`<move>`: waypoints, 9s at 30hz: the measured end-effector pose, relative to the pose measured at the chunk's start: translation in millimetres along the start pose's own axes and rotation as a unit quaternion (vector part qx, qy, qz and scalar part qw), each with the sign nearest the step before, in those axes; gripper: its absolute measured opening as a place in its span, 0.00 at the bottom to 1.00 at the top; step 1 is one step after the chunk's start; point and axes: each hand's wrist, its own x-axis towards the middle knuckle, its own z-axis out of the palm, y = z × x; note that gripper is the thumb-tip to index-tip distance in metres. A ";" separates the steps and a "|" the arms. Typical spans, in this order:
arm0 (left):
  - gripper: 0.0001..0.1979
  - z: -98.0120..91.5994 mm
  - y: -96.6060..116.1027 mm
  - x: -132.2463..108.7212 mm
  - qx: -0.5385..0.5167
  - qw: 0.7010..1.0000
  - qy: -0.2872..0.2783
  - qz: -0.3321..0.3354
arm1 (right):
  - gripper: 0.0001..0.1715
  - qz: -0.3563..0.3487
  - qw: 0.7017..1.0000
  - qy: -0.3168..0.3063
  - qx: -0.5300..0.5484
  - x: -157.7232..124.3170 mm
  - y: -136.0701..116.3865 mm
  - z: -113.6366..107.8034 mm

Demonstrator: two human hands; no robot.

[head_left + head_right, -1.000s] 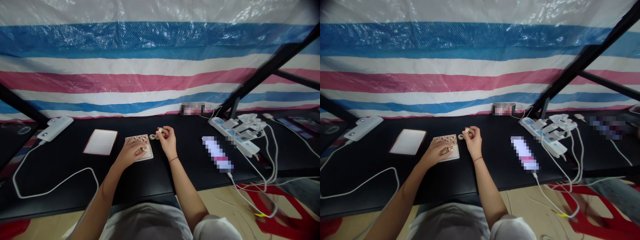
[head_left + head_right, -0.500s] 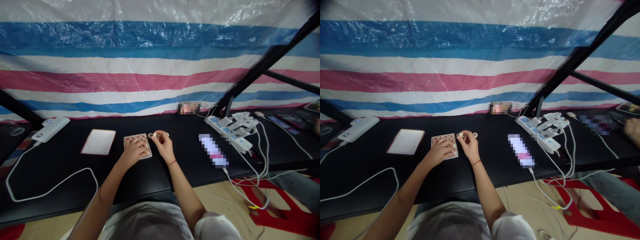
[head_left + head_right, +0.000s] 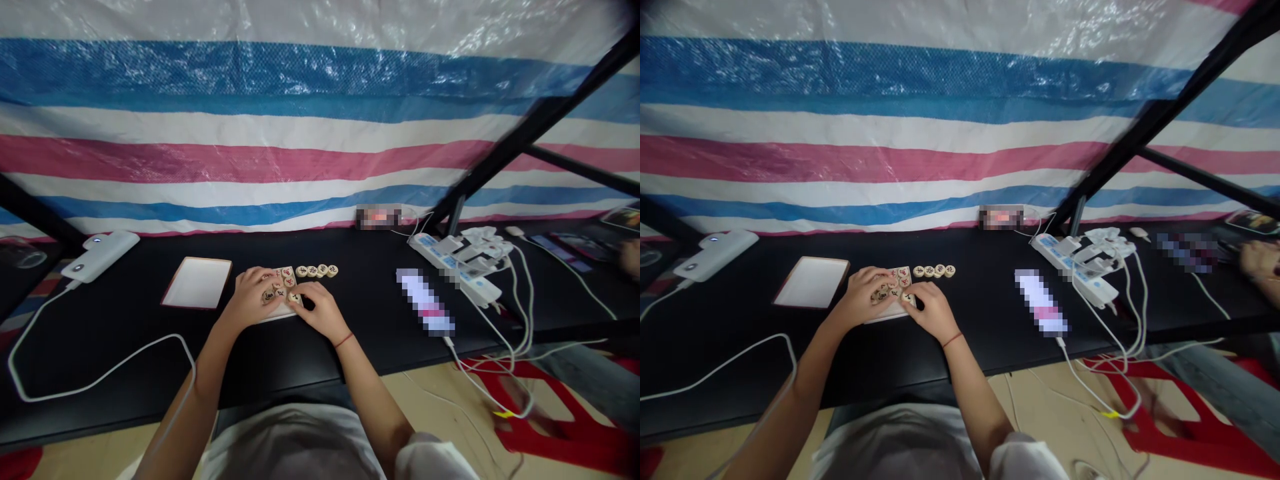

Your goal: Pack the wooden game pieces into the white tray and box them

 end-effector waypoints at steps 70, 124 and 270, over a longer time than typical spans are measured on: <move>0.07 -20.0 -18.0 -51.6 -0.101 0.995 0.014 -0.005 | 0.15 0.162 0.981 0.066 0.085 43.3 7.5 9.1; 0.12 -17.4 -13.8 -55.9 -0.007 0.998 0.048 0.037 | 0.10 -0.064 0.993 -0.027 -0.098 24.8 -34.0 30.5; 0.03 0.8 19.2 -20.5 -0.039 0.995 -0.026 0.083 | 0.14 0.063 0.992 0.098 0.045 9.0 9.8 1.6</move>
